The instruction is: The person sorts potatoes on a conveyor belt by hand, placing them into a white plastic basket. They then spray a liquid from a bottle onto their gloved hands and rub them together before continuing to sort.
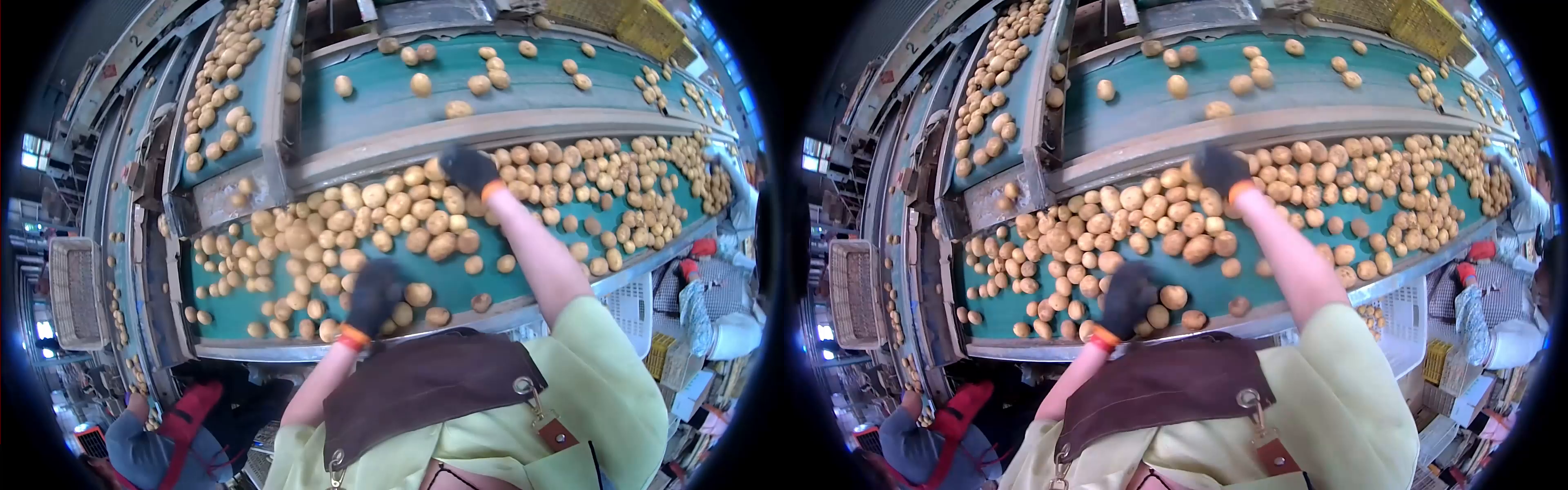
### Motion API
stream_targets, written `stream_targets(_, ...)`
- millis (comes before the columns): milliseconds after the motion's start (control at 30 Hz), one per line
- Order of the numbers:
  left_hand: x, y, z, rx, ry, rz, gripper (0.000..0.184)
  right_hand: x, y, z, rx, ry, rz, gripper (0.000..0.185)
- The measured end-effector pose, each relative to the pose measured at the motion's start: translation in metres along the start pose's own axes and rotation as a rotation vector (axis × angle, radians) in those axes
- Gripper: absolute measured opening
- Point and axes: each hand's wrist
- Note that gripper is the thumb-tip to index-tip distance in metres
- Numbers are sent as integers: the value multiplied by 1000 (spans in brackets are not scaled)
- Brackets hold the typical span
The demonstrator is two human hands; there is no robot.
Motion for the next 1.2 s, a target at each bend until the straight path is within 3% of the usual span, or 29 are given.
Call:
stream_targets(33, -14, 6, -18, -166, -187, 155, 47, -32, -35, 22, 49, 19, -47, 27)
stream_targets(67, -12, 29, -51, -372, -147, 319, 42, -16, -60, 55, -74, 7, 36, 28)
stream_targets(100, -20, 35, -59, -526, -201, 304, 37, 15, -76, 83, -204, -9, 119, 28)
stream_targets(167, -34, 49, -26, -562, 49, 392, 35, 40, -82, 79, -299, 130, 121, 35)
stream_targets(233, -25, 47, 29, -348, 13, 212, 42, 54, -88, 91, -478, 420, 106, 47)
stream_targets(300, 31, 45, 44, -321, -44, 190, 39, 64, -86, 112, -462, 462, 149, 47)
stream_targets(367, 42, 26, 82, -375, 110, 269, 44, 72, -75, 123, -420, 519, 220, 46)
stream_targets(433, 70, 0, 115, -265, 126, 169, 43, 70, -65, 139, -367, 578, 302, 45)
stream_targets(467, 87, -11, 132, -152, 172, 138, 42, 52, -52, 152, -239, 558, 5, 38)
stream_targets(533, 125, -40, 156, -10, 287, 44, 43, 41, -10, 176, -132, 466, -22, 30)
stream_targets(567, 139, -55, 175, -18, 326, 9, 45, 17, 4, 181, -35, 240, -57, 28)
stream_targets(600, 159, -63, 183, 48, 367, -2, 45, 0, 21, 190, -71, 245, -1, 25)
stream_targets(633, 178, -68, 195, 105, 408, -20, 46, -17, 41, 199, -18, 100, 94, 34)
stream_targets(667, 186, -81, 209, 113, 408, -21, 46, -16, 62, 219, -54, -25, 419, 33)
stream_targets(700, 187, -91, 229, 200, 493, -155, 43, -10, 79, 235, -93, -155, 743, 34)
stream_targets(733, 188, -95, 242, 283, 574, -292, 40, -3, 86, 235, -103, -8, 781, 37)
stream_targets(767, 188, -87, 229, 278, 571, -290, 40, 3, 83, 234, -109, -9, 781, 37)
stream_targets(833, 168, -52, 174, 35, 622, -515, 36, 15, 67, 227, -220, 424, 745, 59)
stream_targets(867, 155, -39, 171, -43, 441, -385, 35, 20, 63, 226, -235, 407, 734, 59)
stream_targets(967, 95, 2, 147, -358, -45, 37, 35, 28, 42, 221, 94, 493, 1059, 31)
stream_targets(1000, 78, 16, 131, -485, -25, 83, 32, 73, 38, 233, -78, 561, 1045, 36)
stream_targets(1033, 71, 26, 123, -614, -3, 132, 29, 75, 38, 226, 90, 582, 881, 42)
stream_targets(1067, 67, 34, 132, -625, -9, 134, 29, 7, 53, 198, -22, 852, 886, 45)
stream_targets(1100, 66, 41, 148, -626, -38, 158, 25, 2, 55, 186, -569, 1591, 659, 43)
stream_targets(1133, 61, 42, 158, -615, -69, 187, 22, -5, 70, 174, -165, 1433, 350, 40)
stream_targets(1167, 67, 41, 168, -622, -69, 196, 22, 0, 81, 179, -189, 1605, -24, 34)
stream_targets(1200, 78, 38, 184, -575, 77, 130, 22, 13, 83, 171, -432, 1724, -98, 31)
Point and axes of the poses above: each hand's wrist, its own y-axis towards the middle knuckle, its own x-axis out of the back of the hand, z = x × y, and after that the axes turned 3 degrees about -y, right-handed
